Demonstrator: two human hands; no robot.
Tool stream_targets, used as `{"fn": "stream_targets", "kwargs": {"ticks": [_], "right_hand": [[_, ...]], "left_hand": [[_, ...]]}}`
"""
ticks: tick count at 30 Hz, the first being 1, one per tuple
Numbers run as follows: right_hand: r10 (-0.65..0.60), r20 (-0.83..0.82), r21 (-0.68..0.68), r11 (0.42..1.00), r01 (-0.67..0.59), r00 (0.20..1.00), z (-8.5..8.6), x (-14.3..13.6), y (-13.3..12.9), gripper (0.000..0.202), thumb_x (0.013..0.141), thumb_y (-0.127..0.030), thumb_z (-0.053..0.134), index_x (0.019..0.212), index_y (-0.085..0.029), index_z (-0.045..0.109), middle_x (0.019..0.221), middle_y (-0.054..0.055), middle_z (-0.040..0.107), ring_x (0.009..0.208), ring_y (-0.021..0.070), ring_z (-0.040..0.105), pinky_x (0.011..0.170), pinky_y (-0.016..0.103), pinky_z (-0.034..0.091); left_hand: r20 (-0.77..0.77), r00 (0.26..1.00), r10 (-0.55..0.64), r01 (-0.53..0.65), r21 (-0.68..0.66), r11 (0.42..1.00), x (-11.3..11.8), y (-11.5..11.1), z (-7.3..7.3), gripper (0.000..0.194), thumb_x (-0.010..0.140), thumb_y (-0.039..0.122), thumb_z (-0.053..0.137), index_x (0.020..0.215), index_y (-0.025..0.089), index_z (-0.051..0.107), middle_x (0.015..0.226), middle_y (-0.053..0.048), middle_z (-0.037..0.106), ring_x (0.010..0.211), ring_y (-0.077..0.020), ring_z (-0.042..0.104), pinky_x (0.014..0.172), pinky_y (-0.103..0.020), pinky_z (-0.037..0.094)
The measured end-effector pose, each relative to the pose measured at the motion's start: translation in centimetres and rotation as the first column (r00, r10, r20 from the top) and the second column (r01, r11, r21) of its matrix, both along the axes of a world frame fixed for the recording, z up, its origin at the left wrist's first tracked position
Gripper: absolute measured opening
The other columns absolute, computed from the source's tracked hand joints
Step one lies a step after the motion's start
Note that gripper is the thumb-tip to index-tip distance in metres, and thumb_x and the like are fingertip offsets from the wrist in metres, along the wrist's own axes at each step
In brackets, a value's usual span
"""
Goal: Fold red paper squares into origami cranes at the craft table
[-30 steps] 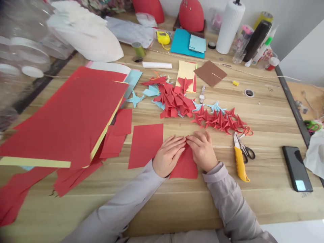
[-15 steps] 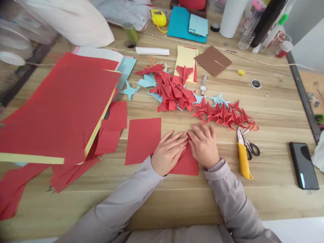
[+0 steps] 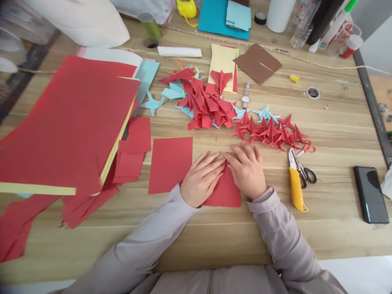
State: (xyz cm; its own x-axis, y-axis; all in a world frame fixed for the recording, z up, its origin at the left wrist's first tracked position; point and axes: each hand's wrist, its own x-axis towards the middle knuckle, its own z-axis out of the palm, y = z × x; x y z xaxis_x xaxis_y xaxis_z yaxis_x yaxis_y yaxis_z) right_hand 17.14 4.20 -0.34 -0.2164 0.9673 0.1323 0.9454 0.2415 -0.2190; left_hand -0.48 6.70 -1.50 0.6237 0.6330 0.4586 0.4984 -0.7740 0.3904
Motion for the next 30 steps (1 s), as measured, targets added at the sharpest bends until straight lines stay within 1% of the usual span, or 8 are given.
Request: {"fn": "stream_targets", "kwargs": {"ticks": [7, 13, 16, 20, 25, 30], "right_hand": [[-0.015, -0.029, -0.007, 1.000, 0.015, 0.999, 0.01, -0.08, 0.03, 0.035, 0.093, -0.031, 0.041, 0.124, -0.024, 0.056, 0.136, 0.005, 0.053, 0.126, 0.0273, 0.039, 0.109, 0.051, 0.022], [-0.020, -0.046, -0.017, 1.000, 0.019, 0.999, 0.03, -0.08, 0.09, 0.042, 0.093, -0.031, 0.039, 0.134, -0.022, 0.046, 0.135, 0.007, 0.054, 0.126, 0.0272, 0.039, 0.108, 0.050, 0.023], [-0.021, -0.050, -0.017, 1.000, 0.020, 0.999, -0.01, -0.04, 0.11, 0.044, 0.093, -0.032, 0.040, 0.136, -0.021, 0.044, 0.134, 0.008, 0.054, 0.126, 0.0277, 0.039, 0.108, 0.051, 0.023], [-0.018, -0.036, -0.014, 1.000, 0.017, 0.999, -0.01, -0.02, 0.11, 0.041, 0.093, -0.032, 0.040, 0.133, -0.023, 0.047, 0.134, 0.008, 0.054, 0.126, 0.0273, 0.039, 0.108, 0.050, 0.022], [-0.010, -0.023, -0.009, 1.000, 0.010, 1.000, 0.05, -0.05, 0.07, 0.033, 0.094, -0.031, 0.040, 0.122, -0.028, 0.057, 0.136, 0.003, 0.052, 0.126, 0.0274, 0.039, 0.108, 0.050, 0.022], [-0.015, -0.010, -0.009, 1.000, 0.015, 1.000, 0.03, -0.04, 0.08, 0.033, 0.092, -0.030, 0.043, 0.122, -0.028, 0.058, 0.136, 0.004, 0.052, 0.126, 0.0277, 0.038, 0.107, 0.051, 0.023]], "left_hand": [[0.003, 1.000, -0.016, 0.016, -0.025, 1.000, -0.08, 0.05, -0.19, 0.024, 0.089, 0.013, 0.048, 0.102, 0.016, 0.068, 0.115, -0.007, 0.068, 0.117, -0.0254, 0.057, 0.102, -0.052, 0.042], [-0.006, 1.000, -0.019, 0.019, -0.016, 1.000, -0.05, 0.21, -0.15, 0.022, 0.089, 0.013, 0.049, 0.099, 0.016, 0.069, 0.112, -0.006, 0.069, 0.115, -0.0253, 0.058, 0.101, -0.052, 0.043], [-0.015, 1.000, -0.022, 0.022, -0.012, 1.000, -0.11, 0.28, -0.11, 0.022, 0.089, 0.013, 0.049, 0.097, 0.016, 0.069, 0.111, -0.006, 0.070, 0.114, -0.0254, 0.058, 0.101, -0.053, 0.042], [-0.031, 0.999, -0.026, 0.025, -0.037, 0.999, -0.25, 0.29, -0.13, 0.023, 0.089, 0.014, 0.048, 0.098, 0.018, 0.069, 0.113, -0.006, 0.069, 0.115, -0.0253, 0.058, 0.102, -0.055, 0.040], [-0.011, 1.000, -0.025, 0.025, -0.057, 0.998, -0.29, 0.27, -0.27, 0.023, 0.089, 0.014, 0.049, 0.100, 0.018, 0.068, 0.113, -0.007, 0.069, 0.116, -0.0251, 0.057, 0.103, -0.054, 0.038], [-0.006, 1.000, -0.010, 0.010, -0.045, 0.999, -0.28, 0.24, -0.43, 0.022, 0.089, 0.015, 0.049, 0.101, 0.017, 0.068, 0.115, -0.008, 0.067, 0.116, -0.0245, 0.057, 0.104, -0.052, 0.039]]}}
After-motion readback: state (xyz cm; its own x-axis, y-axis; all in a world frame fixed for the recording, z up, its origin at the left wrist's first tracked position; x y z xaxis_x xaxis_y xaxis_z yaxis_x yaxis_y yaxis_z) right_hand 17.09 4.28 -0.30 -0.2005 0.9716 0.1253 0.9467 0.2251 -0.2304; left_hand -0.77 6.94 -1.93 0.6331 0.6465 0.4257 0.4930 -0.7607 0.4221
